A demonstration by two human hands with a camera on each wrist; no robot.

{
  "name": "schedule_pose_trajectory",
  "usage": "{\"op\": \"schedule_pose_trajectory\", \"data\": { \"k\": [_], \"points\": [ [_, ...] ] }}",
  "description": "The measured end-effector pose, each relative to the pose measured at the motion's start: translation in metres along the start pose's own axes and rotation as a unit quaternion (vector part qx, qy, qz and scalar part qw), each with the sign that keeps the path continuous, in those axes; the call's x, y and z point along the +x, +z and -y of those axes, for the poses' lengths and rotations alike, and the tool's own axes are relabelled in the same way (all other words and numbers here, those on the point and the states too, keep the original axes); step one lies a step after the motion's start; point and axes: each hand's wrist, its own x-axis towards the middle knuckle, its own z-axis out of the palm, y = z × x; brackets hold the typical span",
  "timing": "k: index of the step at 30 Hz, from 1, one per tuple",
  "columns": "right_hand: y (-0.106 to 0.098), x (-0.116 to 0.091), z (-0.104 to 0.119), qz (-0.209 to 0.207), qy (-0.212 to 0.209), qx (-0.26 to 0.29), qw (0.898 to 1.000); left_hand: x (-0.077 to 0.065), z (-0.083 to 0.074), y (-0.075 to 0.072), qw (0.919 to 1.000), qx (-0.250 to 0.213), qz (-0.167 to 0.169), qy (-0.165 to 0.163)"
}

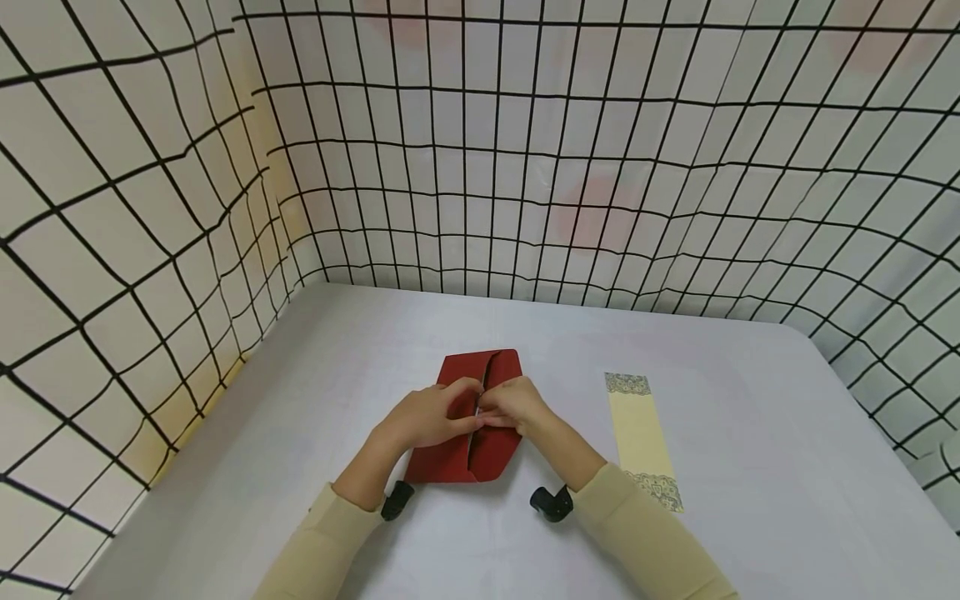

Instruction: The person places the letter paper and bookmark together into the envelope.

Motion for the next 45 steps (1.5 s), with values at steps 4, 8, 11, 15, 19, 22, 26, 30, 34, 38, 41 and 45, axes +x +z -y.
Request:
{"op": "schedule_pose_trajectory", "data": {
  "k": [4, 8, 11, 15, 19, 22, 26, 30, 34, 38, 41, 45],
  "points": [
    [0.0, -0.009, 0.005, 0.009, -0.005, -0.002, 1.0, 0.001, 0.0, 0.001, 1.0, 0.002, 0.002, -0.003],
    [-0.003, -0.009, 0.004, 0.014, -0.014, -0.013, 1.0, 0.001, -0.001, 0.001, 0.9999, 0.004, 0.006, -0.008],
    [-0.006, -0.004, -0.002, 0.008, -0.022, -0.028, 0.999, 0.001, -0.002, 0.001, 0.9999, 0.004, 0.008, -0.008],
    [-0.01, -0.007, -0.001, 0.007, -0.033, -0.047, 0.998, 0.001, -0.003, 0.001, 0.9999, 0.009, 0.007, -0.006],
    [-0.016, -0.01, -0.002, 0.019, -0.052, -0.041, 0.998, 0.0, -0.003, 0.0, 0.9999, 0.012, 0.009, -0.006],
    [-0.021, -0.013, -0.002, 0.029, -0.063, -0.029, 0.997, 0.0, -0.003, -0.001, 0.9998, 0.013, 0.013, -0.008],
    [-0.028, -0.017, -0.002, 0.035, -0.07, -0.023, 0.997, 0.001, -0.003, -0.001, 0.9996, 0.018, 0.016, -0.013],
    [-0.034, -0.02, -0.001, 0.038, -0.083, -0.023, 0.996, 0.002, -0.003, -0.001, 0.9994, 0.023, 0.019, -0.019],
    [-0.039, -0.024, 0.001, 0.028, -0.09, -0.021, 0.995, 0.002, -0.004, -0.001, 0.9992, 0.023, 0.02, -0.025],
    [-0.045, -0.029, 0.002, 0.03, -0.097, -0.023, 0.995, 0.001, -0.004, -0.002, 0.9992, 0.021, 0.019, -0.027],
    [-0.052, -0.033, 0.002, 0.038, -0.106, -0.027, 0.993, 0.0, -0.005, -0.002, 0.9993, 0.017, 0.019, -0.029],
    [-0.061, -0.038, 0.001, 0.039, -0.116, -0.033, 0.992, -0.001, -0.005, -0.002, 0.9992, 0.013, 0.02, -0.031]
  ]
}}
